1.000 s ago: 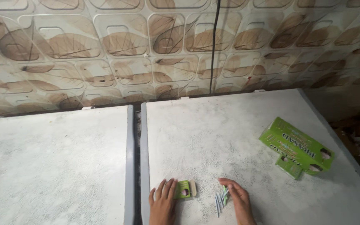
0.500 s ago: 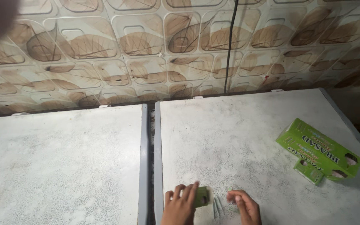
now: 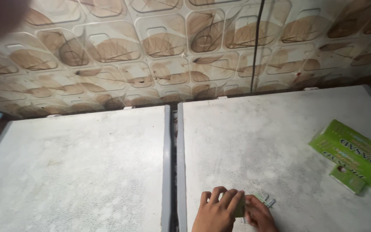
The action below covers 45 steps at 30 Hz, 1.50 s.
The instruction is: The person opens a small green box and removes several thin sticks. They insert the sticks into a small cylindrical base to assemble candles. The person repeats this process with multiple sticks and bases, placing the assembled candles on the surface.
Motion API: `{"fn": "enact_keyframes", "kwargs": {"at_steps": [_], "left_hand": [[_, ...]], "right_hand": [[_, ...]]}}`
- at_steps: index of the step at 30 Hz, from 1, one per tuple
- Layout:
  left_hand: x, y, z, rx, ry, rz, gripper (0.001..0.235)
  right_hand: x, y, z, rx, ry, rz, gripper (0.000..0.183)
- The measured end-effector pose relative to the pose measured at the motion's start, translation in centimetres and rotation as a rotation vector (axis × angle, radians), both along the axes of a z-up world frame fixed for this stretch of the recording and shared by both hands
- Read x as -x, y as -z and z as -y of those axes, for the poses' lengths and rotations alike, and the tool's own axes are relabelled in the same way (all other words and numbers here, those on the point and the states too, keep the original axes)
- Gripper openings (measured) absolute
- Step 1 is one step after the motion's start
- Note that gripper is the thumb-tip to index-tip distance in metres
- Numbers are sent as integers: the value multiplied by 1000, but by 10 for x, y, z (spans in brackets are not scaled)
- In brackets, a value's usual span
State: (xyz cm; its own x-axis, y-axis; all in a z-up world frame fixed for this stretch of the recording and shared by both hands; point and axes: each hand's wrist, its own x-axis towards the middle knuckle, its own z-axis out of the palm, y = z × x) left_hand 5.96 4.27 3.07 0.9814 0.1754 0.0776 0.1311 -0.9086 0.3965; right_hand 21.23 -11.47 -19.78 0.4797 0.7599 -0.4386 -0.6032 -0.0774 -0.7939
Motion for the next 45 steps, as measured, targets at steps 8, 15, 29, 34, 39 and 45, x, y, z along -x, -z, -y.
{"fn": "enact_keyframes", "kwargs": {"at_steps": [8, 15, 29, 34, 39, 45], "left_hand": [[-3, -3, 3, 23, 72, 69, 62], [20, 21, -8, 209, -56, 20, 85], [68, 193, -11, 220, -561, -63, 78], [34, 158, 12, 233, -400, 45, 68], [-5, 116, 36, 325, -271, 116, 63], [-29, 75, 55, 395, -166, 217, 60]], "right_hand": [[22, -91, -21, 179, 223, -709, 47], [2, -51, 7, -113, 209, -638, 29], [-24, -107, 43, 243, 112, 369, 53], [-19, -113, 42, 208, 175, 478, 54], [-19, -108, 52, 148, 327, 465, 63], [-19, -105, 76, 144, 500, 485, 60]]}}
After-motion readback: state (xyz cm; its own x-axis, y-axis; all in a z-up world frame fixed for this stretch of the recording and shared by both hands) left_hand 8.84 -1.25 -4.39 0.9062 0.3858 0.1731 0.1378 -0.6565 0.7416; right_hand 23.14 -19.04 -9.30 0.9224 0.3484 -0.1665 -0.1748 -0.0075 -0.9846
